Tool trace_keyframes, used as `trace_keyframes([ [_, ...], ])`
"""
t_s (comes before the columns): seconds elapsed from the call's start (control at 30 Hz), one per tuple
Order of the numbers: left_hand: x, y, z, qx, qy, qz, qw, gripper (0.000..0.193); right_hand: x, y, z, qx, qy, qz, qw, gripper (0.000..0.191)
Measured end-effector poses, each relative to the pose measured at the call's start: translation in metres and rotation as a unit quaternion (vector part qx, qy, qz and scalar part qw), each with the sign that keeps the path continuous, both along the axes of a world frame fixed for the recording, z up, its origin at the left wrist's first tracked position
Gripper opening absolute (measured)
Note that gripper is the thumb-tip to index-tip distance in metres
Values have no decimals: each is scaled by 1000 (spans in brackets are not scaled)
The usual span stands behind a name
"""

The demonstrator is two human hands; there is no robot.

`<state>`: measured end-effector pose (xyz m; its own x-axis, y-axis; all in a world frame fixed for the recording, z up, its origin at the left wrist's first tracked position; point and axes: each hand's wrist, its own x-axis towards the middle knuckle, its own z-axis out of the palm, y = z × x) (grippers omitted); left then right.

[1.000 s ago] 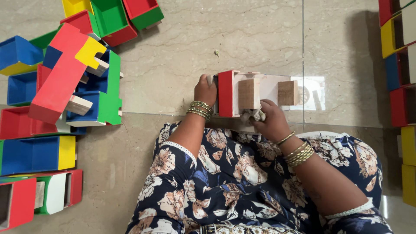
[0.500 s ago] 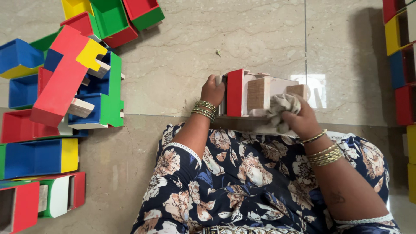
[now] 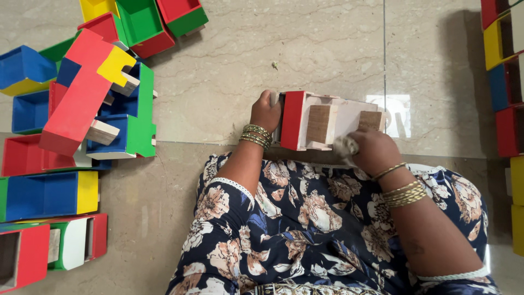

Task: The person sits on the floor and wipes colorful wooden toy blocks and box-shaped toys with a cloth, cleaning one toy at a time and setting cleaned pieces aside with the others on the floor.

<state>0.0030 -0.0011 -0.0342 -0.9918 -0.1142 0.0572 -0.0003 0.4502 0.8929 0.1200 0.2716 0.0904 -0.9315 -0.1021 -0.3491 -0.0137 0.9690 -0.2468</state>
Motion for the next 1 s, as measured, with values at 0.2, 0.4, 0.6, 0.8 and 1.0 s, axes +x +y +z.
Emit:
trace_keyframes([
  [0.2,0,1,-5,13,-11,2,1000,23,9,-4,-23,-324,125,86,934,33],
  [0.4,2,0,-2,-10,6,-18,1000,24,2,-5,-40,-173,110,100,974,33],
  [0.6,5,4,10,87,28,-97,991,26,2,16,-3,-150,130,-9,980,47],
  [0.8,10,7,19,84,-3,-97,992,27,-1,-9,-11,-219,336,69,913,31],
  [1.0,10,3,14,82,-6,-107,991,32,-17,-10,-33,-58,376,94,920,29],
])
